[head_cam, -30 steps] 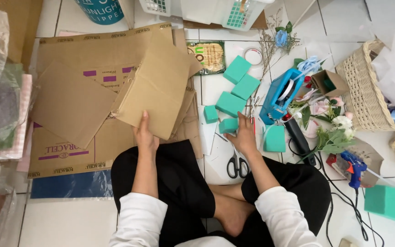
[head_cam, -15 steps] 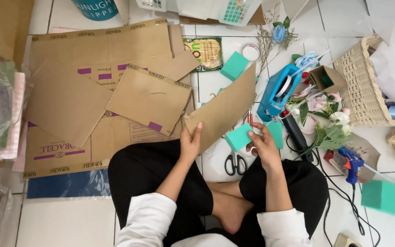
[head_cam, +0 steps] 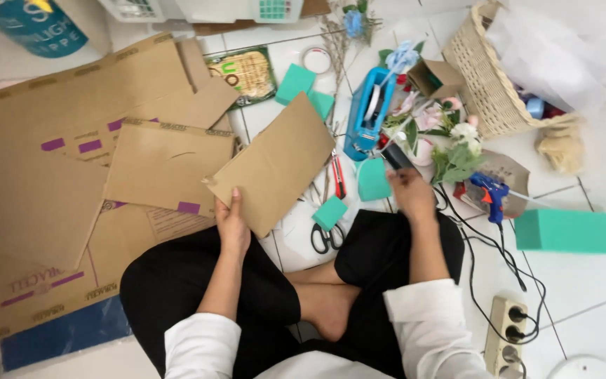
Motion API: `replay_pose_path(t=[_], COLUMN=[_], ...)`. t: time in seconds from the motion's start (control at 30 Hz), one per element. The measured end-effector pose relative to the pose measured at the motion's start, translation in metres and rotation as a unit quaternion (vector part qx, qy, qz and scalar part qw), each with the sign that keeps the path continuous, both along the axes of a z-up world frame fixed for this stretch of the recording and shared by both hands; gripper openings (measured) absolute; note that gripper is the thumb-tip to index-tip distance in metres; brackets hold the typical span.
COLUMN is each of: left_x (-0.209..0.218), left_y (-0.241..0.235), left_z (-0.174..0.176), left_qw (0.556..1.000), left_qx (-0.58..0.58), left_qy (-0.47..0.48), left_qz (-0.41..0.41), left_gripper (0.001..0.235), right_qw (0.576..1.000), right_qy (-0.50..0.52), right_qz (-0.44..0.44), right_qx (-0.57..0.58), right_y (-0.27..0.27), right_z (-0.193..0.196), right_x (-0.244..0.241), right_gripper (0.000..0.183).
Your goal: Assembling a base for floral arrangements by cutting floral foam and gluing it to cardboard sheets.
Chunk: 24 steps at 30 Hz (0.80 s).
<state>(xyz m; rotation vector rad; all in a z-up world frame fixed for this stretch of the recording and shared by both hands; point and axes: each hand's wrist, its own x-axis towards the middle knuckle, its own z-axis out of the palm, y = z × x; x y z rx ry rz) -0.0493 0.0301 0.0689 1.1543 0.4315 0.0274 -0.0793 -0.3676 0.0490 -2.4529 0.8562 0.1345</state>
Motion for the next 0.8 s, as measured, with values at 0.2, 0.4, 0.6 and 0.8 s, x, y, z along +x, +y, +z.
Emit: replay_pose_path(t=[0.2, 0.4, 0.6, 0.8], left_x=[0.007, 0.005, 0.005, 0.003], left_y=[-0.006, -0.006, -0.006, 0.001], left_z=[-0.014, -0.01, -0.008, -0.03], left_qw=[0.999, 0.998, 0.997, 0.996], left_qx=[-0.034, -0.05, -0.053, -0.048], left_qy=[0.01, 0.034, 0.045, 0.056], left_qz=[-0.019, -0.018, -0.029, -0.045], left_gripper=[0.035, 0.031, 0.029, 0.033], right_qw=[0.939, 0.978, 0.939, 0.916], right_qy=[-0.01, -0.005, -0.157, -0.275], right_qz=[-0.176, -0.205, -0.282, -0.273], right_qx=[-0.294, 0.022, 0.116, 0.102], right_y=[-0.226, -0.246, -0.245, -0.164], right_z=[-0.064, -0.061, -0.058, 0.017], right_x=[-0.066, -0.085, -0.107, -0.138], right_gripper=[0.043, 0.029, 0.039, 0.036])
